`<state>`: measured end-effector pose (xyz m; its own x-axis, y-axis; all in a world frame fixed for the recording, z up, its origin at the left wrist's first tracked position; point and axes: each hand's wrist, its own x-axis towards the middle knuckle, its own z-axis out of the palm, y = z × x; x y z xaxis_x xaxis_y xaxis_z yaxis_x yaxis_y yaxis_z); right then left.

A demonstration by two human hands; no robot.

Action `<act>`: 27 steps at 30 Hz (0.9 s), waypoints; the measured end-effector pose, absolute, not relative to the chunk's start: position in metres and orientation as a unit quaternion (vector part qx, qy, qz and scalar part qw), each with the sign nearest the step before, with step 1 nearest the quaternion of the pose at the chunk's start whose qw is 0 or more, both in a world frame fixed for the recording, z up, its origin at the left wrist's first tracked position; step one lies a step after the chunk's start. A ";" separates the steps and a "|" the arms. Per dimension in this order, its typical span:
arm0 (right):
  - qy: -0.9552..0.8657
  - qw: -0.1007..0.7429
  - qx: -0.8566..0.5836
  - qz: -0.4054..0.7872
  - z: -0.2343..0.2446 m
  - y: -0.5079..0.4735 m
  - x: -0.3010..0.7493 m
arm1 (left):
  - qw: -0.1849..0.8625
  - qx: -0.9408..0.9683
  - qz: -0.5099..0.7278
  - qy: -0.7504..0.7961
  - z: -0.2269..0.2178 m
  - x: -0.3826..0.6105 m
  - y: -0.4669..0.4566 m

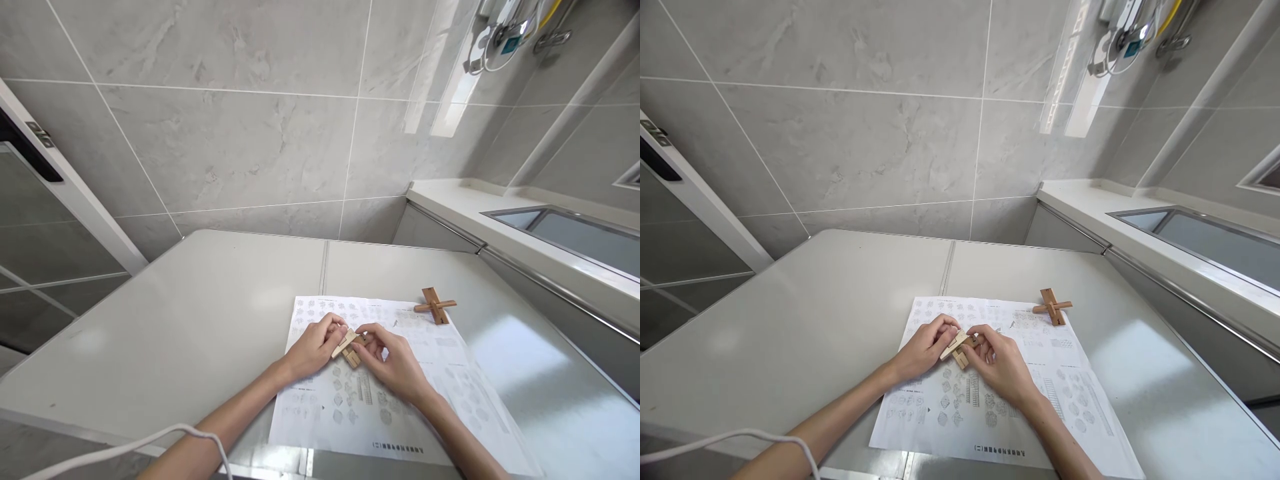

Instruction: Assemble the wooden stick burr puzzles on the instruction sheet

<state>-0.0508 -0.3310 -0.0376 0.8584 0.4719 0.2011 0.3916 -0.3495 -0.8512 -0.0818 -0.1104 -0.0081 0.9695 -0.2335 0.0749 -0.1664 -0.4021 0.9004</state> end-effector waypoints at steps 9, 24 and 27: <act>-0.266 0.500 -0.824 0.039 -0.041 -0.332 -0.049 | 0.527 0.845 0.003 -0.096 -0.009 -0.080 -0.110; -0.336 0.434 -0.834 -0.057 -0.049 -0.335 -0.051 | 0.493 0.863 0.023 -0.104 -0.013 -0.080 -0.110; -0.360 0.421 -0.830 -0.063 -0.047 -0.335 -0.052 | 0.491 0.864 0.017 -0.106 -0.013 -0.080 -0.109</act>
